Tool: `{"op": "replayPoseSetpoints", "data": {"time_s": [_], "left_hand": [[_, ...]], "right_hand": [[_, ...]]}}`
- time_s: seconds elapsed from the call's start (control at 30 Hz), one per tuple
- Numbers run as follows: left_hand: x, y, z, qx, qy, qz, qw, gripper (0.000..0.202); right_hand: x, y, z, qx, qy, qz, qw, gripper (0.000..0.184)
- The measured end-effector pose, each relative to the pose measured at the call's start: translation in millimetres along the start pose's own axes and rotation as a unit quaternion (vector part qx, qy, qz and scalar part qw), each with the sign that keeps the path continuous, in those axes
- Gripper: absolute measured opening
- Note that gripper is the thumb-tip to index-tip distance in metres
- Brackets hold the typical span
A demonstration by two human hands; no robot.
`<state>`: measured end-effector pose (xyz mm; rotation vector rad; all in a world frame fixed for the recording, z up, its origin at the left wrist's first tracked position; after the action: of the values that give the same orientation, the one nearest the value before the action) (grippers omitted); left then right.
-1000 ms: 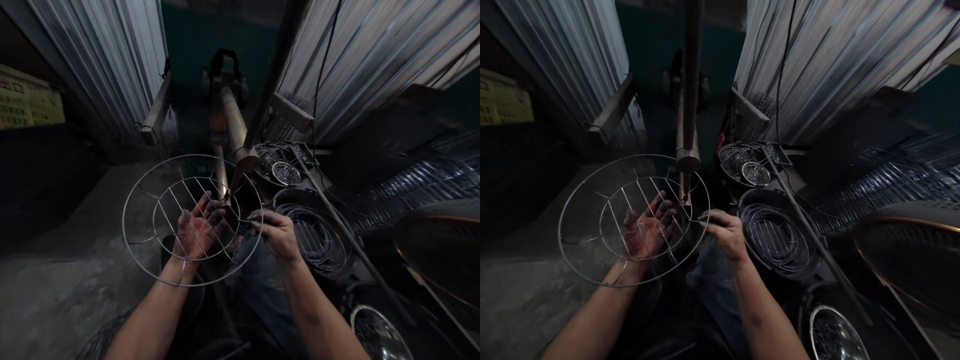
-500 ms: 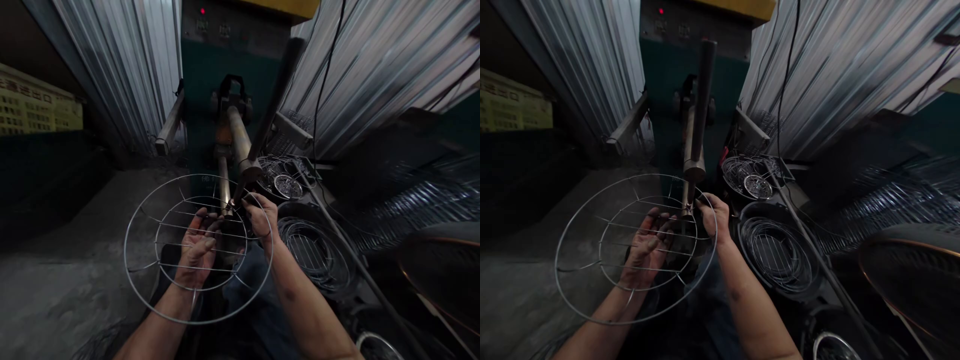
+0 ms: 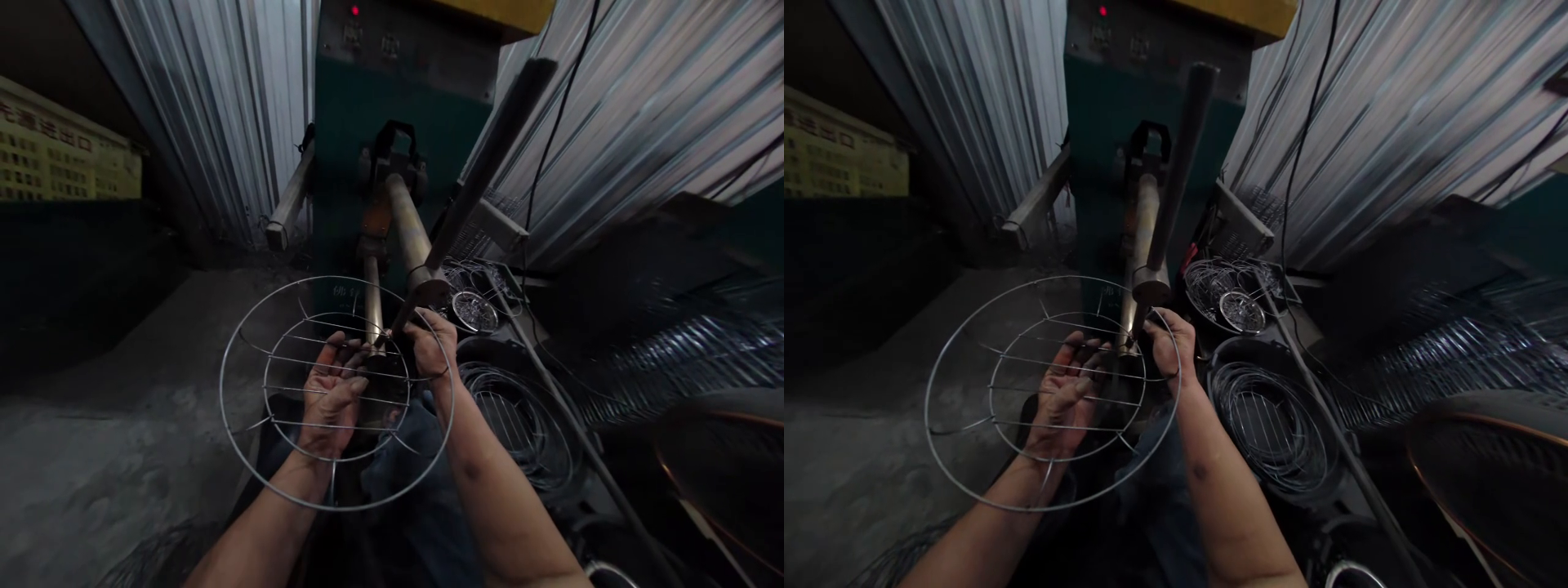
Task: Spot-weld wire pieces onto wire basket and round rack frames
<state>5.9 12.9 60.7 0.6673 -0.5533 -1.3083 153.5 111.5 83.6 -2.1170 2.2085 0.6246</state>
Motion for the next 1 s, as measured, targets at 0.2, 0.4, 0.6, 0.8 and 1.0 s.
{"op": "replayPoseSetpoints", "data": {"time_s": [0.2,0.4,0.6,0.8,1.0], "left_hand": [[-0.3,5.6,-3.8,0.014,-0.005,0.015,1.0,0.062],[3.1,5.5,-5.9,0.02,-0.023,0.028,0.999,0.063],[0.5,1.7,-4.7,0.009,-0.021,-0.008,1.0,0.065],[5.8,-18.8,-2.2,-0.037,-0.057,-0.063,0.996,0.075],[39.9,-94.6,32.8,-0.253,-0.052,0.145,0.955,0.07]], "right_hand": [[-7.9,-4.3,4.3,0.019,0.01,0.01,1.0,0.007],[-9.3,-3.6,4.9,0.007,0.021,0.004,1.0,0.007],[-3.2,-4.5,7.8,-0.047,0.07,0.007,0.996,0.013],[1.8,1.0,0.3,-0.067,0.097,0.032,0.992,0.025],[29.4,-38.2,-12.9,-0.05,0.111,0.043,0.992,0.03]]}}
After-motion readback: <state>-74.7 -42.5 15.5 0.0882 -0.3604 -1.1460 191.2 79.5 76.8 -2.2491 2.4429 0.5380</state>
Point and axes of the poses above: each hand's wrist, its own x-axis away from the middle knuckle, its own y-axis out of the palm, z = x × y, the point moved 4 cm from there along -x, towards the middle knuckle, and after that the axes turned 13 degrees about -x, right-handed, at the moved point
